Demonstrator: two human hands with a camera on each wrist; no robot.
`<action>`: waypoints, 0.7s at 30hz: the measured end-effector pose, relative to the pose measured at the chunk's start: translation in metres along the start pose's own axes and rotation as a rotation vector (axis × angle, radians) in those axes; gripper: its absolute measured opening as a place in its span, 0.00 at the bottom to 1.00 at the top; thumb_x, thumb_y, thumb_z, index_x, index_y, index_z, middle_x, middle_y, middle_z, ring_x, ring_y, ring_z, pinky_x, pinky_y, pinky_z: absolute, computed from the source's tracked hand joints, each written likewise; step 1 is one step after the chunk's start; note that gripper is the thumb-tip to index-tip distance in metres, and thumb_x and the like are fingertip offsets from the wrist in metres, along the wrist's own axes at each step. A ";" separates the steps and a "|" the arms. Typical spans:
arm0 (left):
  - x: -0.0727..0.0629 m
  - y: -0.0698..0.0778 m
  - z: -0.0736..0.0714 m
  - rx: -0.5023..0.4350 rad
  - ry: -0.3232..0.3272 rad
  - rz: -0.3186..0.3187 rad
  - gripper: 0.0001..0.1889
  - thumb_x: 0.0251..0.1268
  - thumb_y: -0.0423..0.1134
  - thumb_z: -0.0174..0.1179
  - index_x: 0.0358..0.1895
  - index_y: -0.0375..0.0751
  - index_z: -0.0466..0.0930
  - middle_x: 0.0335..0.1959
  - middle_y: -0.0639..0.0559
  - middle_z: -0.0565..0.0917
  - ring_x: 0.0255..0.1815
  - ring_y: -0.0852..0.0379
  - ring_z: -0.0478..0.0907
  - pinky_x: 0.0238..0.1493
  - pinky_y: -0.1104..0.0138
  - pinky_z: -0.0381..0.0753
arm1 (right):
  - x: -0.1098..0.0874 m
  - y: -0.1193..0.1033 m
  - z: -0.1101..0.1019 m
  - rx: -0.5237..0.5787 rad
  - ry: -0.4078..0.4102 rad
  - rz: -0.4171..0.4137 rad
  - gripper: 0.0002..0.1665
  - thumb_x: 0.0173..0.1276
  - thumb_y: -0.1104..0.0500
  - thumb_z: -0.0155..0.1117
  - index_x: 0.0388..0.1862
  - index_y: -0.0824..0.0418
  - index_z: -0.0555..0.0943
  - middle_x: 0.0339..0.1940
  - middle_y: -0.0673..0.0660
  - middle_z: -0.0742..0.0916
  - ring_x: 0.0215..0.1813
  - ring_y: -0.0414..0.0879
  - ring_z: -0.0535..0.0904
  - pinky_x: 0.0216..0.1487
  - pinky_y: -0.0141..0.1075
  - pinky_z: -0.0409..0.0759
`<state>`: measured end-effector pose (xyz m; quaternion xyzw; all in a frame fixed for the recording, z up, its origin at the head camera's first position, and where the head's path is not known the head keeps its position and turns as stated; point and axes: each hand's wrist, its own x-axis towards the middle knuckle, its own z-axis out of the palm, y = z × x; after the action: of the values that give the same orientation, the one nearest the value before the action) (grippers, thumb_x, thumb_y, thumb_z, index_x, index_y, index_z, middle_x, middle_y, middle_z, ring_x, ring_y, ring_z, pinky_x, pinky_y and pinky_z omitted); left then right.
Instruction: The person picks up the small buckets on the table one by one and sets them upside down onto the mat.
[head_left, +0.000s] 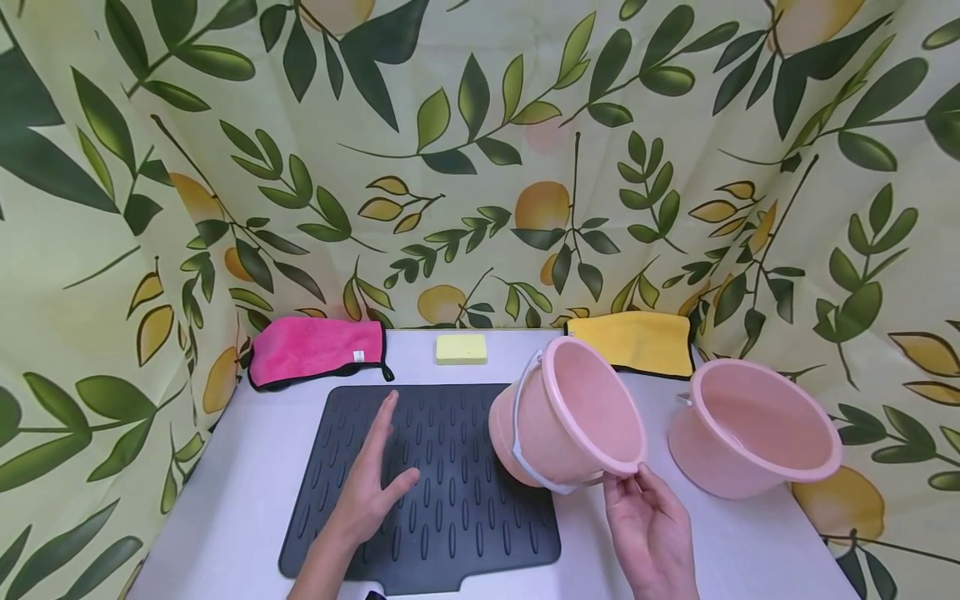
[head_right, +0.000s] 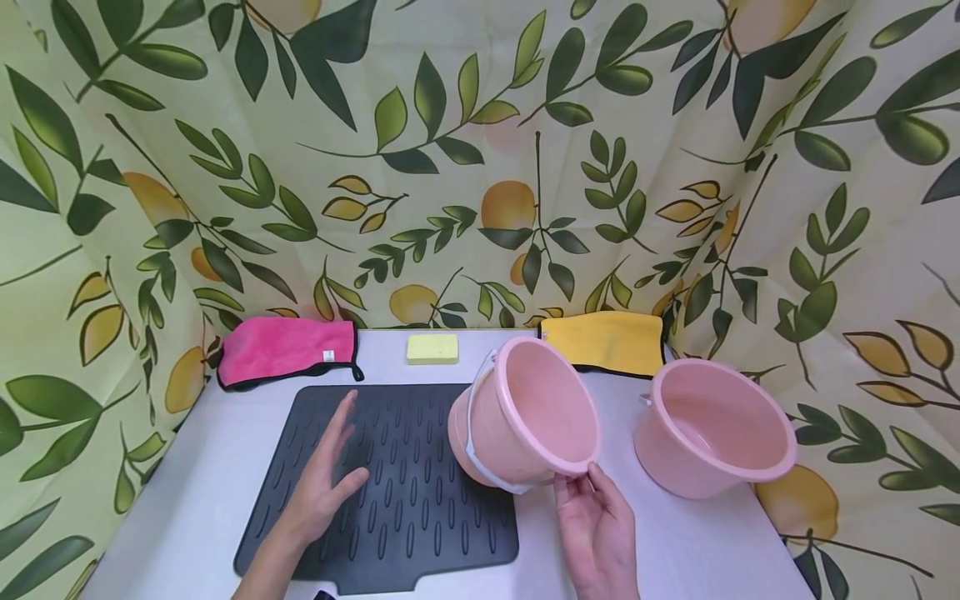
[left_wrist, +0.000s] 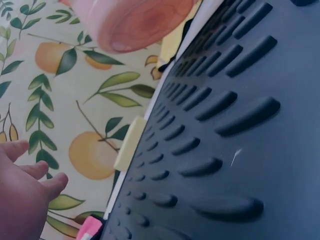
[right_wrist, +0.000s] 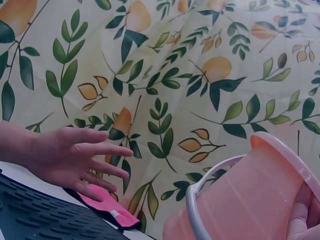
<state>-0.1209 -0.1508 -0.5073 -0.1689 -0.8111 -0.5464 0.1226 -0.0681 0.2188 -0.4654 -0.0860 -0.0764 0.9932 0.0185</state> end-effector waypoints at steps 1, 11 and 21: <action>0.000 -0.001 0.001 -0.011 -0.001 0.001 0.50 0.69 0.45 0.63 0.91 0.53 0.46 0.90 0.46 0.50 0.83 0.25 0.55 0.71 0.20 0.53 | 0.000 0.000 0.000 0.001 -0.005 0.001 0.14 0.87 0.68 0.47 0.61 0.74 0.76 0.57 0.60 0.74 0.54 0.51 0.77 0.65 0.40 0.80; 0.004 -0.005 0.016 -0.161 -0.037 -0.013 0.48 0.70 0.42 0.62 0.91 0.50 0.48 0.90 0.47 0.53 0.88 0.40 0.51 0.78 0.34 0.57 | -0.001 0.004 0.001 0.015 -0.012 0.019 0.14 0.87 0.68 0.47 0.63 0.74 0.74 0.57 0.60 0.74 0.54 0.52 0.75 0.65 0.40 0.79; 0.007 -0.003 0.023 -0.191 -0.044 -0.007 0.49 0.70 0.43 0.63 0.91 0.57 0.48 0.89 0.53 0.53 0.88 0.41 0.51 0.78 0.35 0.59 | 0.001 0.015 0.005 0.041 0.071 0.061 0.16 0.87 0.66 0.48 0.67 0.70 0.72 0.61 0.59 0.75 0.56 0.51 0.74 0.72 0.38 0.74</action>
<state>-0.1286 -0.1295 -0.5162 -0.1891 -0.7583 -0.6179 0.0861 -0.0702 0.2036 -0.4629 -0.1230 -0.0528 0.9910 -0.0076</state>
